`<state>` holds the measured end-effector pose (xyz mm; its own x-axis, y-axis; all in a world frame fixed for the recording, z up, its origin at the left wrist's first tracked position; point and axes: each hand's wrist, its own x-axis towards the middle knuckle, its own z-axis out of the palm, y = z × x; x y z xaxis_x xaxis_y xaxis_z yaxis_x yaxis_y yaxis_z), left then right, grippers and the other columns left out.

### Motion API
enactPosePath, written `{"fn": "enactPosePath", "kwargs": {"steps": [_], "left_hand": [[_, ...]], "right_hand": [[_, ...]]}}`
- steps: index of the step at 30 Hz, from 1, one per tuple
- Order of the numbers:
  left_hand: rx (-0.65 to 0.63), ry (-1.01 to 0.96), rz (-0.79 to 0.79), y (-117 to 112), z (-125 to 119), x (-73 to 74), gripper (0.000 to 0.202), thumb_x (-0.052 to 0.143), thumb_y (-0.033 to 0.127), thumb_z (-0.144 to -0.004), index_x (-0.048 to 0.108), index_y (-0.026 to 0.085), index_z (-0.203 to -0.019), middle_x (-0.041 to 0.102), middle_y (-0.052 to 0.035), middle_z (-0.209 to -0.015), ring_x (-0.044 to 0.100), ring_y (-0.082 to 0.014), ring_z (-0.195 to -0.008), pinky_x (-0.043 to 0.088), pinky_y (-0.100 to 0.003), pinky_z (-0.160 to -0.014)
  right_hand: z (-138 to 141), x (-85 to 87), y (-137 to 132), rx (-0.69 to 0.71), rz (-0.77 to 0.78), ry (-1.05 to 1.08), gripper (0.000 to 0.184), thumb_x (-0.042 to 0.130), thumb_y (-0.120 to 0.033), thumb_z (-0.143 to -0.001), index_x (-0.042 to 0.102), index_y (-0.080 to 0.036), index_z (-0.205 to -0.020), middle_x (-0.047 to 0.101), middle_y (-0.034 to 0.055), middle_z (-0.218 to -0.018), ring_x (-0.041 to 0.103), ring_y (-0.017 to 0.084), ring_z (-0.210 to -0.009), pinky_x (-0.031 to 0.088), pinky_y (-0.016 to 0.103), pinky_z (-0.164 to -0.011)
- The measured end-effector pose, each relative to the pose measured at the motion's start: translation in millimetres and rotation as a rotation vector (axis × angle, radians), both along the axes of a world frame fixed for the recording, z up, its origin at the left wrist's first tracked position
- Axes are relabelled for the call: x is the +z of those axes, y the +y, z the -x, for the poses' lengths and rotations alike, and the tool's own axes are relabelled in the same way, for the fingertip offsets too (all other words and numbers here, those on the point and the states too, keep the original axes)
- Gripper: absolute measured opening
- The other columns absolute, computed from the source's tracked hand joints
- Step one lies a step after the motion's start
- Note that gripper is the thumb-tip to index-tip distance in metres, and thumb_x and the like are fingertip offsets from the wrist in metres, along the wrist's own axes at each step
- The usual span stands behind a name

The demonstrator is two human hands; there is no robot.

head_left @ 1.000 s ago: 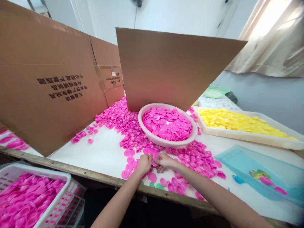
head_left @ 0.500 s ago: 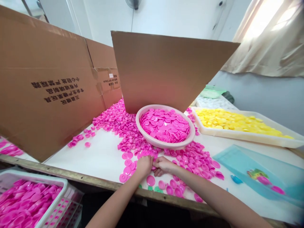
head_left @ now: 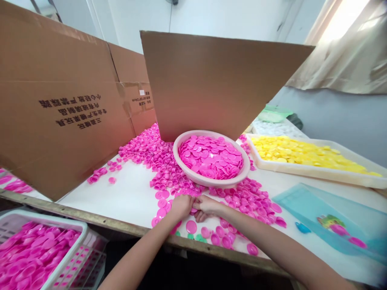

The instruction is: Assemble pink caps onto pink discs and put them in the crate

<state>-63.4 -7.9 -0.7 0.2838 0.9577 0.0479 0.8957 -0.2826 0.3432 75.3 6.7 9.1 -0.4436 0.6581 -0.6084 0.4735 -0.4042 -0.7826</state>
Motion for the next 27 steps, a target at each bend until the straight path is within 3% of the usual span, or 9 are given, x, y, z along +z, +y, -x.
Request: {"fn": "enactPosePath", "kwargs": {"steps": [3, 7, 10, 15, 18, 22, 27], "left_hand": [[-0.049, -0.097, 0.013, -7.8, 10.6, 2.1, 0.043, 0.023, 0.035, -0.085, 0.059, 0.015, -0.077, 0.061, -0.0062, -0.073, 0.054, -0.015, -0.065, 0.036, -0.025, -0.06], [-0.202, -0.301, 0.089, -21.9, 23.2, 1.9, 0.023, 0.05, 0.035, -0.071, 0.057, 0.015, -0.081, 0.06, -0.001, -0.073, 0.052, -0.0119, -0.062, 0.034, -0.021, -0.055], [-0.113, -0.321, 0.028, -28.3, 21.3, -1.2, 0.024, 0.06, 0.034, -0.061, 0.056, 0.015, -0.076, 0.058, -0.0004, -0.072, 0.051, -0.0121, -0.063, 0.033, -0.02, -0.054], [-0.039, -0.339, -0.086, -34.7, 17.2, 0.5, 0.024, 0.061, 0.036, -0.062, 0.055, 0.016, -0.076, 0.058, -0.0015, -0.076, 0.052, -0.0151, -0.072, 0.037, -0.024, -0.064], [-0.072, -0.473, -0.165, -40.9, 19.8, 7.6, 0.025, 0.056, 0.033, -0.069, 0.054, 0.018, -0.089, 0.058, -0.0031, -0.088, 0.051, -0.0162, -0.083, 0.038, -0.027, -0.075], [-0.099, -0.647, -0.185, -51.6, 18.8, 20.5, 0.024, 0.044, 0.03, -0.079, 0.051, 0.019, -0.099, 0.059, -0.0034, -0.094, 0.053, -0.0134, -0.084, 0.041, -0.025, -0.077], [-0.071, -0.445, -0.238, -63.6, 15.8, 37.7, 0.031, 0.043, 0.034, -0.08, 0.051, 0.019, -0.106, 0.058, -0.0053, -0.099, 0.053, -0.0169, -0.09, 0.041, -0.028, -0.08]], "right_hand": [[-6.6, -1.7, -2.2, 0.004, 0.049, 0.081, 0.018, 0.048, -0.029, -0.081, 0.046, -0.011, -0.078, 0.061, 0.006, -0.058, 0.062, 0.014, -0.054, 0.053, 0.024, -0.052], [-13.7, -2.5, -0.7, 0.003, 0.093, 0.124, 0.016, 0.048, -0.026, -0.082, 0.045, -0.011, -0.082, 0.063, 0.0084, -0.063, 0.064, 0.015, -0.061, 0.052, 0.024, -0.058], [-16.5, -4.2, 4.2, 0.023, 0.134, 0.139, 0.015, 0.047, -0.026, -0.083, 0.044, -0.012, -0.086, 0.063, 0.0091, -0.065, 0.064, 0.016, -0.065, 0.052, 0.024, -0.061], [-19.4, -3.6, 6.3, 0.03, 0.209, 0.206, 0.015, 0.049, -0.025, -0.082, 0.045, -0.011, -0.087, 0.063, 0.0085, -0.066, 0.064, 0.015, -0.066, 0.052, 0.022, -0.062], [-18.5, -0.8, -1.7, -0.032, 0.262, 0.409, 0.012, 0.047, -0.021, -0.083, 0.048, -0.011, -0.089, 0.062, 0.007, -0.07, 0.063, 0.012, -0.068, 0.05, 0.021, -0.067], [-13.8, -2.6, -15.4, -0.208, 0.308, 0.614, 0.011, 0.044, -0.019, -0.084, 0.051, -0.011, -0.089, 0.06, 0.0021, -0.069, 0.06, 0.006, -0.061, 0.048, 0.016, -0.065], [-11.5, -7.7, -26.0, -0.389, 0.357, 0.691, 0.014, 0.039, -0.017, -0.087, 0.051, -0.011, -0.083, 0.055, -0.001, -0.059, 0.055, 0.003, -0.05, 0.045, 0.008, -0.051]]}}
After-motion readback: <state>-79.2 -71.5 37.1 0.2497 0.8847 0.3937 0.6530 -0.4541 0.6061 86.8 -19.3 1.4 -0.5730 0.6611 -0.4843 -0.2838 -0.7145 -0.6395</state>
